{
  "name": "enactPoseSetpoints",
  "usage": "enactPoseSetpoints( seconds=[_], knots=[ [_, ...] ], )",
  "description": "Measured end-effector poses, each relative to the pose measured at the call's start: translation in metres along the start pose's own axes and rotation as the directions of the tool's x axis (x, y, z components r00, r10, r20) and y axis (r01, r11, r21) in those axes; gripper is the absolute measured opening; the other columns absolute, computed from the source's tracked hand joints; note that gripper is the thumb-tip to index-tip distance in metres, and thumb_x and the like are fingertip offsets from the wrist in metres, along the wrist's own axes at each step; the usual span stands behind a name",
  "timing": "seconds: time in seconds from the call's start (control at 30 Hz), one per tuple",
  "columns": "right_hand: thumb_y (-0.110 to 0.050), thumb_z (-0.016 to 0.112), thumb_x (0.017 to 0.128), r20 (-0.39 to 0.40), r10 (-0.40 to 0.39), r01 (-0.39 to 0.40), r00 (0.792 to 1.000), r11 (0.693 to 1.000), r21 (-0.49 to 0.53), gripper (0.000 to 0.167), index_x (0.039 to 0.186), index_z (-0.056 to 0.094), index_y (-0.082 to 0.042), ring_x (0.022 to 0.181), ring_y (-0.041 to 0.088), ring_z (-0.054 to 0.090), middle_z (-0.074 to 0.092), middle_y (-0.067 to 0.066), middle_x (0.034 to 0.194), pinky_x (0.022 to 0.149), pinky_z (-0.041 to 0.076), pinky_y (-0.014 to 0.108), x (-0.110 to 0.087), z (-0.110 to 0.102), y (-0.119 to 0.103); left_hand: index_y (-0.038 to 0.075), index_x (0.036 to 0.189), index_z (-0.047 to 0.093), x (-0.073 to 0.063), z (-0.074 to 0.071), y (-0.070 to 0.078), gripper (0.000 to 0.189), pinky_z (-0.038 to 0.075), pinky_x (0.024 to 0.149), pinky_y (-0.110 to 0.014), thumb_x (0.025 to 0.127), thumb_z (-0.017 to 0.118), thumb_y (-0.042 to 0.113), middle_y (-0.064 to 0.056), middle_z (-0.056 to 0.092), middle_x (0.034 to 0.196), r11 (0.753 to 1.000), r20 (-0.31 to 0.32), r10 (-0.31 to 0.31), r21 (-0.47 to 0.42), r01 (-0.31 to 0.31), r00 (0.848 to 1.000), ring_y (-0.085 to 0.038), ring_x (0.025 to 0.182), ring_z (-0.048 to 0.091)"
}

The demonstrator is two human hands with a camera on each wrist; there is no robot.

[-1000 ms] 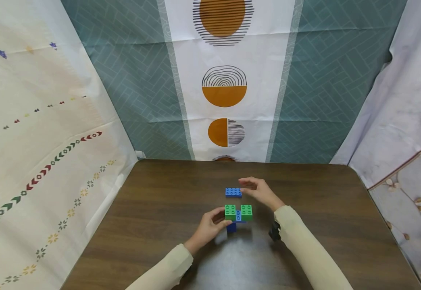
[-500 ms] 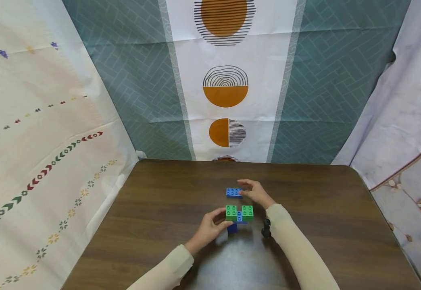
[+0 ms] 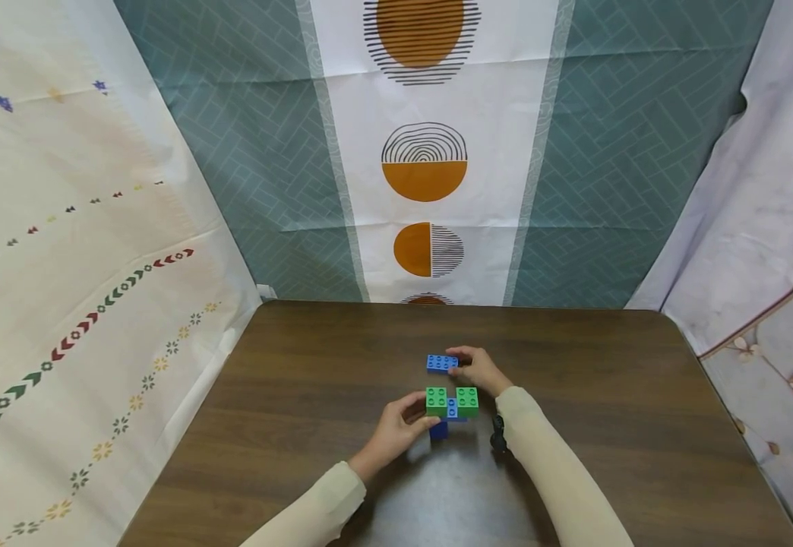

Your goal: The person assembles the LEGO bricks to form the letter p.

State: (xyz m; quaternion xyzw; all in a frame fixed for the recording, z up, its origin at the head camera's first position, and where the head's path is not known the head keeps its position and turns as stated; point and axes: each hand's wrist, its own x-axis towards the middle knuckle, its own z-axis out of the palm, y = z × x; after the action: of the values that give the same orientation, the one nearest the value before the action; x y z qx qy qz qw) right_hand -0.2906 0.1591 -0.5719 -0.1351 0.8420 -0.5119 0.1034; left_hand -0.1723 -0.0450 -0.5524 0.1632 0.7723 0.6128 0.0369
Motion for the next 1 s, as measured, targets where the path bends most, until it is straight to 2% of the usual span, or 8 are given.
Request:
enactPoseSetpoints(
  seconds=[0.23,0.43,0.6,0.73,1.0],
  knots=[
    [0.002,0.067,0.088,-0.016,0.038,-0.039,0.999,0.999,-0.021,0.035,0.122,0.062,0.004,0.102,0.033,0.059,0.06,0.024,0.119,0.087,0.053,0.044,-0.002,0.001,-0.001,-0.002,0.12,0.062,-0.007,-0.005,0.03,0.035,0.052,0.091,-0.037,0.087,0.07,0.003,-0.019,0.065,0.117,1.0,0.003,0.017,-0.013,-0.017,1.0,-0.031,0.111,0.061],
    [-0.001,0.067,0.088,-0.001,-0.014,0.014,1.0,0.999,-0.047,0.034,0.121,0.063,0.005,0.103,0.034,0.06,0.061,0.025,0.118,0.087,0.053,0.046,-0.004,-0.003,0.0,-0.002,0.121,0.062,-0.008,-0.006,0.034,0.034,0.052,0.092,-0.039,0.088,0.069,0.004,-0.019,0.065,0.117,1.0,0.005,0.01,-0.023,-0.01,1.0,-0.031,0.111,0.061],
    [-0.003,0.067,0.089,0.013,-0.021,0.022,1.0,0.998,-0.061,0.034,0.123,0.062,0.003,0.107,0.037,0.058,0.06,0.024,0.122,0.09,0.051,0.049,-0.005,-0.006,-0.002,-0.001,0.121,0.062,-0.008,-0.006,0.034,0.034,0.051,0.093,-0.04,0.088,0.069,0.004,-0.018,0.065,0.117,0.999,0.01,0.0,-0.035,0.0,1.0,-0.031,0.112,0.061],
    [-0.004,0.067,0.089,0.017,-0.027,0.029,0.999,0.996,-0.081,0.034,0.122,0.063,0.002,0.112,0.039,0.056,0.059,0.025,0.123,0.093,0.048,0.053,-0.006,-0.01,-0.005,-0.002,0.121,0.062,-0.007,-0.005,0.032,0.035,0.052,0.092,-0.039,0.088,0.07,0.004,-0.018,0.065,0.116,1.0,0.01,0.005,-0.019,-0.005,1.0,-0.03,0.111,0.062],
    [-0.01,0.069,0.089,0.045,0.009,-0.005,0.999,0.997,-0.077,0.034,0.122,0.064,-0.001,0.108,0.036,0.059,0.062,0.022,0.12,0.092,0.05,0.051,-0.012,-0.019,-0.013,0.004,0.124,0.062,0.0,0.0,-0.001,0.038,0.052,0.092,-0.033,0.088,0.071,0.009,-0.014,0.065,0.118,1.0,0.006,-0.003,-0.005,0.003,1.0,-0.025,0.112,0.061]
  ],
)
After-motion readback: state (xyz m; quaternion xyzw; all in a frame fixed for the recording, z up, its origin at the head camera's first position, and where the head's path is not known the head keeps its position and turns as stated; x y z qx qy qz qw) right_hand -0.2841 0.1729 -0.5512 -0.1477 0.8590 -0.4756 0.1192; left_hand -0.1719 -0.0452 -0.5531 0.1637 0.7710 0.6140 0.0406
